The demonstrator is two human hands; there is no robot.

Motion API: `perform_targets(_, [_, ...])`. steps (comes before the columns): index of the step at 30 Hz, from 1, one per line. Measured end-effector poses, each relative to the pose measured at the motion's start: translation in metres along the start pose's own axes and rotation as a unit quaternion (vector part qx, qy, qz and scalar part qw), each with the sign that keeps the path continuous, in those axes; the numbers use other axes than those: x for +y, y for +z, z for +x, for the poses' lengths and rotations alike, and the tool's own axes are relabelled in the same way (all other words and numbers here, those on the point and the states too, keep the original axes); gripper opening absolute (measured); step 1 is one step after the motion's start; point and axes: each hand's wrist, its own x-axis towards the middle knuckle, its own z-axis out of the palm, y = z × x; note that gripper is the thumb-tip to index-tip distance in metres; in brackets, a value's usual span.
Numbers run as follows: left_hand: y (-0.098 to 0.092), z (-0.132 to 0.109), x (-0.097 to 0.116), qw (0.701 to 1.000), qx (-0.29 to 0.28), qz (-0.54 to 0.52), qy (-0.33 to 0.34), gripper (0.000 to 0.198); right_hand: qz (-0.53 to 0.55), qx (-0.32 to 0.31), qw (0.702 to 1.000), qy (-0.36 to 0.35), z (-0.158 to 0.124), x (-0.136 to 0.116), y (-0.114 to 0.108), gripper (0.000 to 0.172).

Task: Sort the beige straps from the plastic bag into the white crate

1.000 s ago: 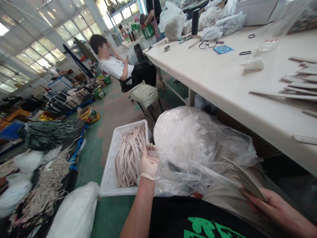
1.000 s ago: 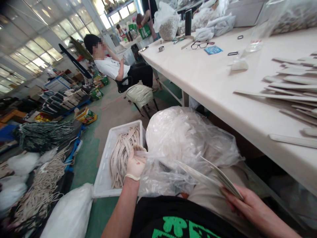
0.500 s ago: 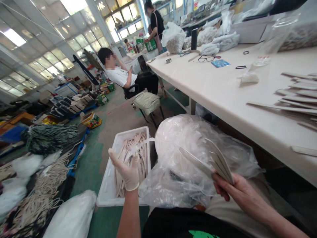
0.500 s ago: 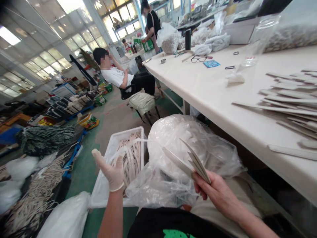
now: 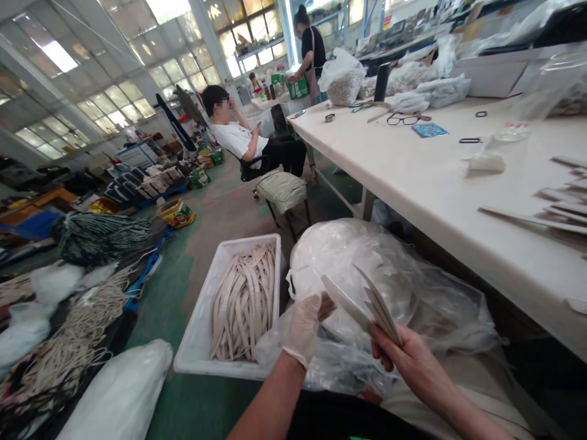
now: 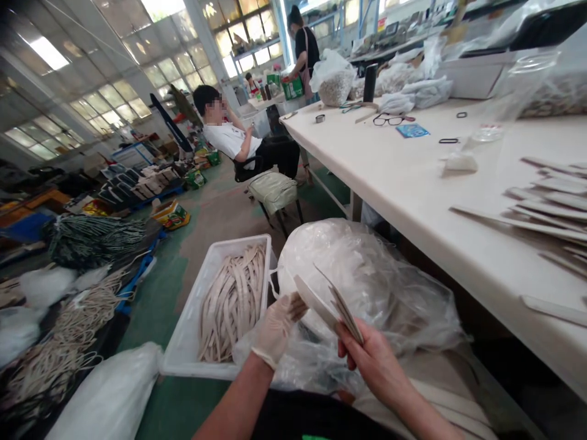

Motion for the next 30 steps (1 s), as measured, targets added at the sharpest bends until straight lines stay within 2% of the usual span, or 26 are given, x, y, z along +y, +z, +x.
perform_targets(2, [0.016, 0.003, -0.017, 1.0, -0.003, -0.024, -0.011, 0.043, -0.029, 0.005, 1.0, -0.008, -0.002, 0.005, 0.002, 0.058])
perform_targets(4, [0.024, 0.003, -0.026, 0.999, 0.001, -0.034, -0.013, 0.034, -0.055, 0.01, 0.998, -0.014, -0.004, 0.008, 0.002, 0.057])
perform_targets(10, [0.029, -0.01, -0.04, 0.999, -0.017, 0.028, 0.0, 0.029, -0.071, 0.029, 0.997, -0.024, 0.001, 0.008, 0.002, 0.056])
perform_targets(15, [0.029, -0.014, -0.038, 0.992, -0.027, 0.126, 0.0, 0.03, -0.033, 0.014, 0.999, -0.015, 0.004, 0.014, 0.005, 0.06])
perform_targets(17, [0.028, -0.011, -0.04, 0.994, -0.029, 0.104, -0.027, 0.032, -0.022, 0.006, 1.0, -0.007, 0.003, 0.02, 0.005, 0.061])
perform_targets(21, [0.023, -0.003, -0.045, 0.998, -0.006, -0.019, -0.058, 0.034, -0.05, -0.014, 0.999, 0.009, 0.001, 0.027, 0.0, 0.061])
perform_targets(30, [0.01, 0.007, -0.02, 0.993, 0.084, -0.081, -0.019, 0.035, -0.121, -0.043, 0.991, 0.021, -0.009, 0.023, -0.005, 0.06])
